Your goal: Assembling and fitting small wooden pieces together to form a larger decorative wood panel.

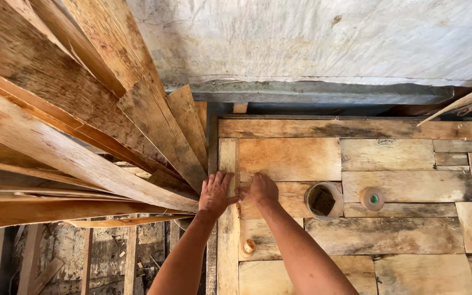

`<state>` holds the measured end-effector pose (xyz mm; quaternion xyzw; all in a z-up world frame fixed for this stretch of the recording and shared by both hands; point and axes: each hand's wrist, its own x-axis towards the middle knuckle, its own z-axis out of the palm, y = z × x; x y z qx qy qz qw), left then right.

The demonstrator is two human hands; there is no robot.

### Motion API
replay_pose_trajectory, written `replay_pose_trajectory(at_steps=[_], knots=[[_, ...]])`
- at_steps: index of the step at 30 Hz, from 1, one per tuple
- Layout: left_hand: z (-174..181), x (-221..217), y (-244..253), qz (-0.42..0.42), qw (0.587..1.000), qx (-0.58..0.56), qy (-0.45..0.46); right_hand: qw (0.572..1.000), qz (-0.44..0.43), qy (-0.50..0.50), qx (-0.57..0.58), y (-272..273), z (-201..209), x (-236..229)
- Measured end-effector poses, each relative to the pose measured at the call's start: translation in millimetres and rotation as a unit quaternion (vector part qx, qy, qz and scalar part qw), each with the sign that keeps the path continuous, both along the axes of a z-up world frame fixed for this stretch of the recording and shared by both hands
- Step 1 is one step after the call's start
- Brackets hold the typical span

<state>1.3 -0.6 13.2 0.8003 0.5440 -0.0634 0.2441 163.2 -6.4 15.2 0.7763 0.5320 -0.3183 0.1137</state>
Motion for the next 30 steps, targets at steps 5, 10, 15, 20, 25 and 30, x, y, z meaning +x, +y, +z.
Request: replay_pose_trajectory(at_steps=[5, 10, 15, 20, 25, 30], knots=[[-8.1, -2.3, -2.5, -0.009, 1.000, 0.017, -0.004, 0.999, 0.022, 0.008, 0.044, -3.7, -10.9, 4.0], [-13.1, -4.3, -6.0, -0.011, 1.000, 0.022, -0.012, 0.995, -0.017, 0.094, 0.034, -20.0, -11.6, 17.3], [-18.8, -6.4, -8.1, -0.016, 0.999, 0.036, -0.023, 0.972, -0.004, 0.196, 0.129, -42.6, -21.0, 19.9], [-26.7, -6.8, -8.4, -0.027, 0.998, 0.047, -0.014, 0.978, -0.036, 0.174, 0.106, -61.6, -33.3, 18.1], [-22.9, -7.8, -11.3, -0.034, 0.999, 0.030, -0.001, 0.970, -0.117, 0.195, 0.089, -68.7, -26.8, 5.0], [-3.7, -6.6, -8.1, -0.040, 0.999, 0.004, 0.009, 0.975, -0.104, 0.152, 0.124, -64.3, -23.1, 3.7]])
